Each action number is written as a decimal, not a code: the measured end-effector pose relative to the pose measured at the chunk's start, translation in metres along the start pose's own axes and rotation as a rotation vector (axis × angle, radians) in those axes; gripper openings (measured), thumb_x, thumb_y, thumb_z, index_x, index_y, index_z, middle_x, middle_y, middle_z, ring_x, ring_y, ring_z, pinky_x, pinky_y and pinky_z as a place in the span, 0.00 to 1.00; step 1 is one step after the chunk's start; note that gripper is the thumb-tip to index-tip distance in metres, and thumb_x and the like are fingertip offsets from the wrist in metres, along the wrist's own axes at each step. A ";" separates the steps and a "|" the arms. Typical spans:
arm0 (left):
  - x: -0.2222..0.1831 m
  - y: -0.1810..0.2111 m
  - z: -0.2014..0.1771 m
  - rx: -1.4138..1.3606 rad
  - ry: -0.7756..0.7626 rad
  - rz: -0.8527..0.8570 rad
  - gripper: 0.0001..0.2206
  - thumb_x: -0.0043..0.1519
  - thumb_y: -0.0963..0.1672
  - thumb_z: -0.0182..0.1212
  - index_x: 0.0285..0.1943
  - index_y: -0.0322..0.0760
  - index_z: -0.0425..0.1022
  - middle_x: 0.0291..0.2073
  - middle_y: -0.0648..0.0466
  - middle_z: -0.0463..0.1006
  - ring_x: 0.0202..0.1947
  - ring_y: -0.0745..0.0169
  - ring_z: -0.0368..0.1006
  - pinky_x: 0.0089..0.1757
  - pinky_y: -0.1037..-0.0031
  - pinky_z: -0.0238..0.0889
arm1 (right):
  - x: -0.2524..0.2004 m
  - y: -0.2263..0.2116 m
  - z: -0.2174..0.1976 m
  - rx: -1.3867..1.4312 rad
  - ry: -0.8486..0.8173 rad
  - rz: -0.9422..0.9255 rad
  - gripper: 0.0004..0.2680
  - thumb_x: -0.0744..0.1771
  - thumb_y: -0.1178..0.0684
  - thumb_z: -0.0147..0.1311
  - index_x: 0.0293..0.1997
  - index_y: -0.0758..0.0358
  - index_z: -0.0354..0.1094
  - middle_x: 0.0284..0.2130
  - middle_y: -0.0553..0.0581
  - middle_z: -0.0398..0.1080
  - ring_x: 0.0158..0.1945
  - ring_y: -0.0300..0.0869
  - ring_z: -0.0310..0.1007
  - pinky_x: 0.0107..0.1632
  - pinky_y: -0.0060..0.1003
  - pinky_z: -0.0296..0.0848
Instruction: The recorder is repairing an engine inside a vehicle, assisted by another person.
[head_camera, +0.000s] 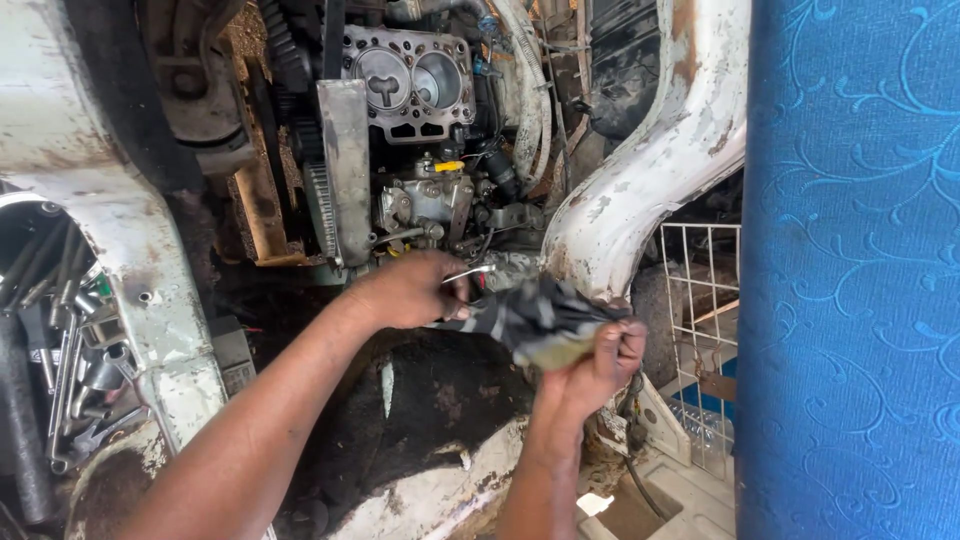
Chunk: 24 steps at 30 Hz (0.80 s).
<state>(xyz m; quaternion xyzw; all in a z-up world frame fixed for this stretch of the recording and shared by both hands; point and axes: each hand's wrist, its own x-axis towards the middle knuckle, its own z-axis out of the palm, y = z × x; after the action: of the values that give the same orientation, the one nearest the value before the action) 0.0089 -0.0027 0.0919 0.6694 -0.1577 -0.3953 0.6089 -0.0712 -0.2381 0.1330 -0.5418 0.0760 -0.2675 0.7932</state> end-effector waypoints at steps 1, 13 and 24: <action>-0.001 0.005 0.001 0.137 0.038 -0.111 0.11 0.56 0.48 0.70 0.41 0.40 0.79 0.35 0.53 0.82 0.40 0.60 0.78 0.45 0.62 0.72 | 0.003 -0.001 -0.003 0.062 0.009 0.012 0.05 0.65 0.60 0.65 0.40 0.62 0.73 0.45 0.60 0.75 0.48 0.44 0.77 0.55 0.41 0.79; -0.011 0.027 -0.016 0.371 0.181 -0.550 0.18 0.63 0.42 0.59 0.62 0.35 0.69 0.40 0.43 0.81 0.40 0.54 0.81 0.44 0.64 0.78 | 0.094 0.070 0.066 -1.210 -0.753 -0.333 0.09 0.69 0.46 0.59 0.51 0.54 0.70 0.49 0.51 0.75 0.49 0.42 0.78 0.50 0.42 0.81; -0.015 0.028 -0.023 0.350 0.032 -0.496 0.17 0.54 0.44 0.65 0.52 0.35 0.78 0.41 0.45 0.82 0.43 0.56 0.80 0.49 0.64 0.75 | 0.094 0.070 0.124 -1.392 -1.486 -0.168 0.21 0.73 0.44 0.53 0.73 0.56 0.52 0.56 0.63 0.76 0.48 0.53 0.80 0.48 0.51 0.80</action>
<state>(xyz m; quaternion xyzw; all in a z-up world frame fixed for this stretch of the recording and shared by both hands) 0.0237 0.0182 0.1221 0.7885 -0.0453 -0.4880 0.3716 0.0830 -0.1657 0.1356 -0.9150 -0.3351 0.1851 0.1277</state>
